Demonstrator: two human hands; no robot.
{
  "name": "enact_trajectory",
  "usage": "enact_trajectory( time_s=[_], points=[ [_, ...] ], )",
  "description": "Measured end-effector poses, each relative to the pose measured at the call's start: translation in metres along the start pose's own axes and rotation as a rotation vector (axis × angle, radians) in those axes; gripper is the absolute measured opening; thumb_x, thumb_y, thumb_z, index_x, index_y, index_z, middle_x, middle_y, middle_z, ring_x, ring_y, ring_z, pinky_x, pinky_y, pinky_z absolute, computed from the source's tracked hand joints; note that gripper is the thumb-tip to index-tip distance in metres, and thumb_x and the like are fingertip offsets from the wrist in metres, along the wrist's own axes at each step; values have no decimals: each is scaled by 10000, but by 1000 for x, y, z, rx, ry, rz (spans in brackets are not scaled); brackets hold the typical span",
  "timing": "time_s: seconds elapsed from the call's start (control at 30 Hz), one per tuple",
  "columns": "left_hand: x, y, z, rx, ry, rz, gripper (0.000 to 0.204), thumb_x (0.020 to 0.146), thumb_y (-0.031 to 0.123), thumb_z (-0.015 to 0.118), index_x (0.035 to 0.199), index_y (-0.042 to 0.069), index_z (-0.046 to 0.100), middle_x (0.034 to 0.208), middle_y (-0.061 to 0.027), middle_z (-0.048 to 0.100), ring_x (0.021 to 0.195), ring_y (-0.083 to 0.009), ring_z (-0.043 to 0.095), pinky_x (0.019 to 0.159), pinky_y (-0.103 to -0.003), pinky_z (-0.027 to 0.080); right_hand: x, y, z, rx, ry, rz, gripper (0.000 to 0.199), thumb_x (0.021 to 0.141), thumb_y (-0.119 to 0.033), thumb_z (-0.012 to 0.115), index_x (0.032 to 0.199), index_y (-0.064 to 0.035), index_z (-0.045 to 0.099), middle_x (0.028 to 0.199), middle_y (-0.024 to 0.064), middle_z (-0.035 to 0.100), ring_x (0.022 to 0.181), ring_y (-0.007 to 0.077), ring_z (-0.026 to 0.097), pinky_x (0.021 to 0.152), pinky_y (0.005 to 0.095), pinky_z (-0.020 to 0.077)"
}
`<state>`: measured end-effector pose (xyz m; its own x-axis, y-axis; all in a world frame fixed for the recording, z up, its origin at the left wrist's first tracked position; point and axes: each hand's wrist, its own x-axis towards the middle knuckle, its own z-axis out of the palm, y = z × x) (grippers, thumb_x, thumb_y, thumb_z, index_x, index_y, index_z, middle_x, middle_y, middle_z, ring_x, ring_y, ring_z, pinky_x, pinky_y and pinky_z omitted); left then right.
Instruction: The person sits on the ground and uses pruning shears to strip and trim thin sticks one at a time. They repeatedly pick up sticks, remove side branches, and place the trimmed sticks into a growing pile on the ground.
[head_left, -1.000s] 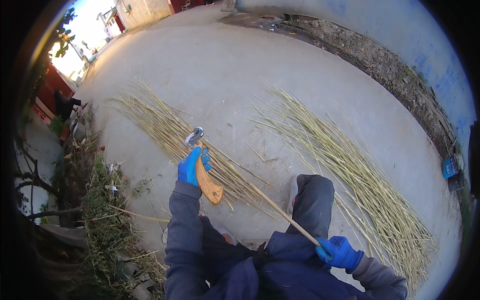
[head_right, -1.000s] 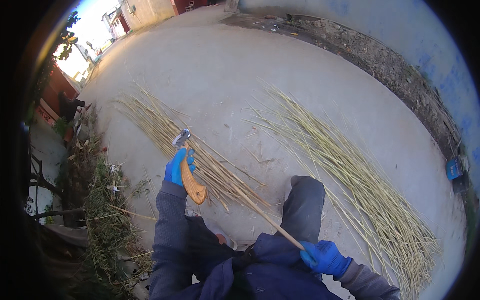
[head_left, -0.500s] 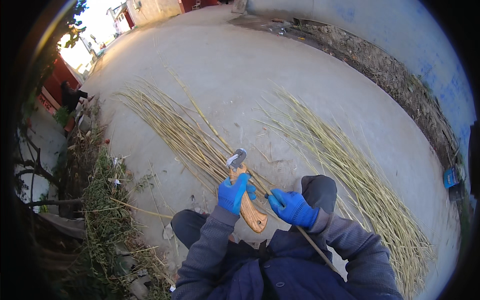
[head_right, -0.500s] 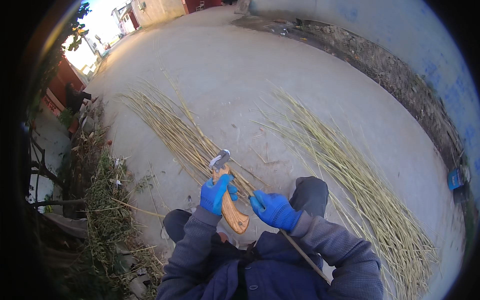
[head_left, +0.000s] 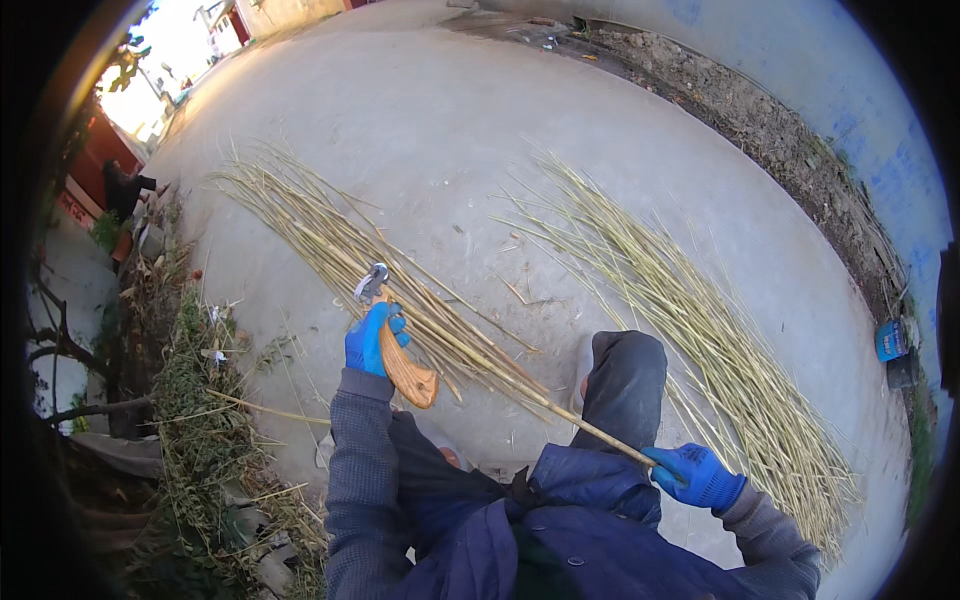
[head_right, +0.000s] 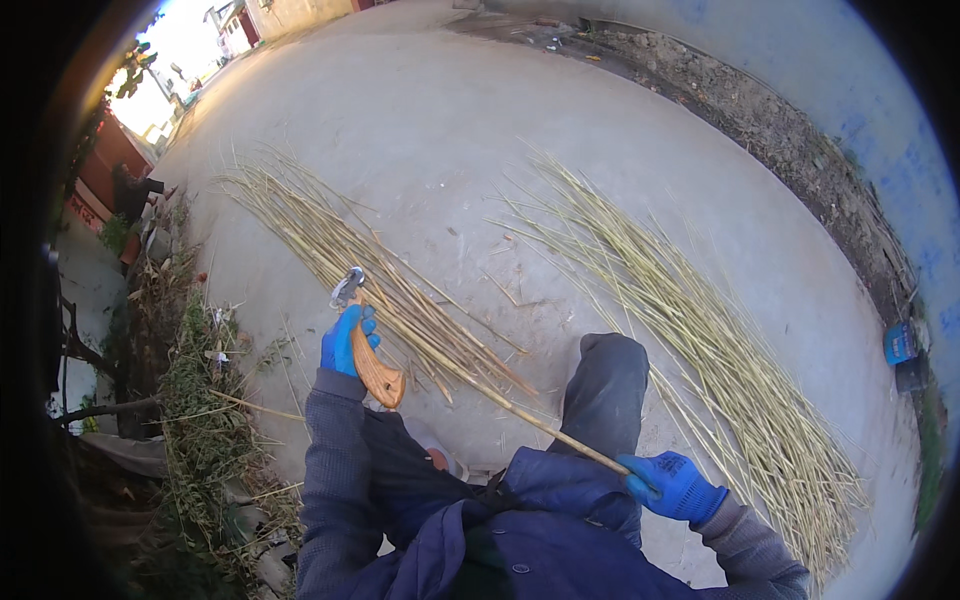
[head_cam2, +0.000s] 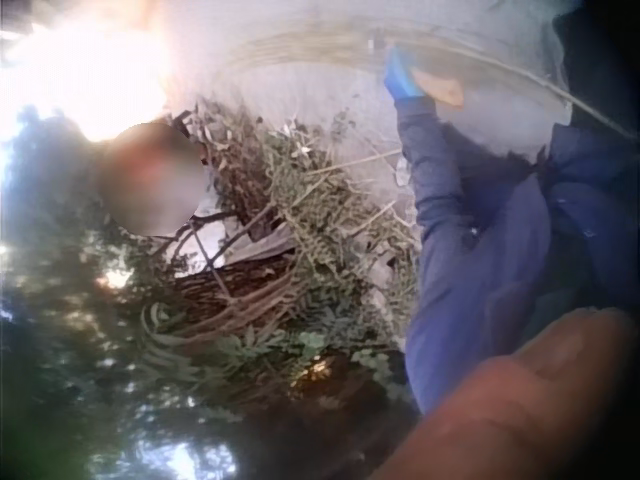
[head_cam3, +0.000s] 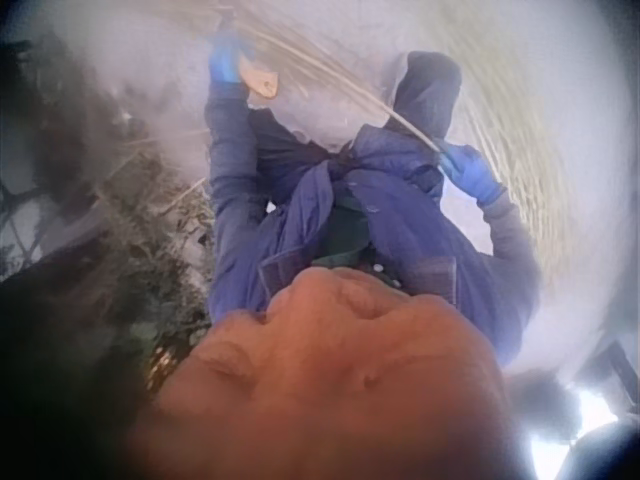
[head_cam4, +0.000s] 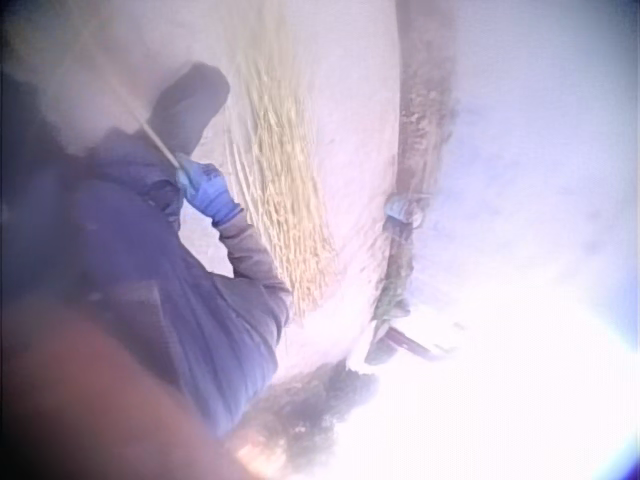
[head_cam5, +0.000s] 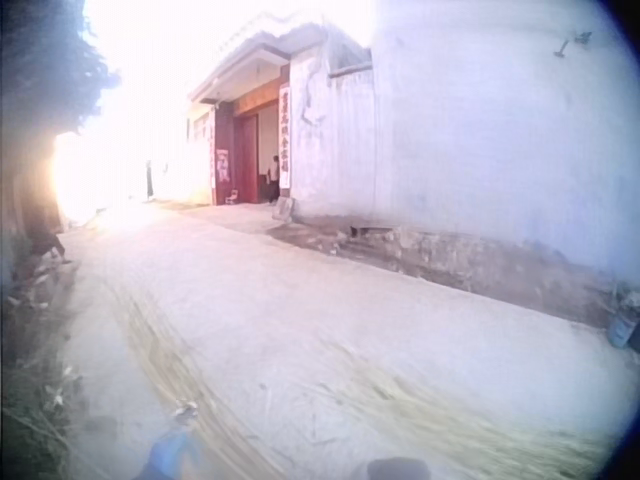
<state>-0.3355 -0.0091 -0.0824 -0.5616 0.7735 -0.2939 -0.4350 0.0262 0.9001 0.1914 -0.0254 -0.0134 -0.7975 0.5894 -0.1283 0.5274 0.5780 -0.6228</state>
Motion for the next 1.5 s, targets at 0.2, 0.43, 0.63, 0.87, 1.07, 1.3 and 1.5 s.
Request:
enact_trajectory(
  time_s=[0.2,0.43,0.63,0.87,1.07,1.3,1.5],
  points=[
    [-72,-27,75,-3,-74,-131,334,924,232,658,1128,-28,611,865,-128,674,673,-201,667,563,-318,585,164,-51,17,392,-3,-60,412,967,-297,550,1282,-32,522,827,178,650,684,286,667,670,381,537],
    [-107,-52,82,51,-137,-231,337,927,226,656,1132,-35,595,860,-143,673,672,-203,682,557,-320,596,228,-53,63,260,57,-33,227,967,-274,522,902,-57,529,709,197,617,615,364,639,560,445,502],
    [-67,-28,51,-99,-37,-132,365,915,240,671,1143,-38,608,873,-145,682,674,-204,668,580,-330,582,191,-48,68,74,179,-184,153,925,-206,582,884,-64,543,667,187,575,594,384,614,531,475,482],
    [26,54,-61,-56,152,69,485,893,298,687,1228,-37,582,1121,-144,632,974,-221,619,793,-353,541,11,2,13,-20,-92,47,145,881,-175,647,991,-81,649,671,137,620,541,324,630,502,395,493],
    [-5,28,-18,-93,-14,25,402,915,248,671,1192,-34,598,979,-134,665,775,-210,653,653,-320,571,49,-11,4,289,-122,95,330,925,-226,615,1220,-80,629,765,128,684,634,236,689,605,335,542],
    [-84,-34,66,-88,-106,-201,365,909,237,681,1154,-24,613,919,-134,677,735,-220,674,594,-334,583,210,-56,33,432,-41,96,251,963,-236,551,1127,-59,619,698,143,638,586,251,645,570,375,515],
    [-9,1,-9,-149,95,-12,340,881,238,708,1061,-43,646,877,-131,674,720,-232,671,590,-335,575,106,-41,54,-60,106,-199,155,883,-150,624,1021,-79,617,620,154,587,541,356,609,506,433,481]
  ],
)
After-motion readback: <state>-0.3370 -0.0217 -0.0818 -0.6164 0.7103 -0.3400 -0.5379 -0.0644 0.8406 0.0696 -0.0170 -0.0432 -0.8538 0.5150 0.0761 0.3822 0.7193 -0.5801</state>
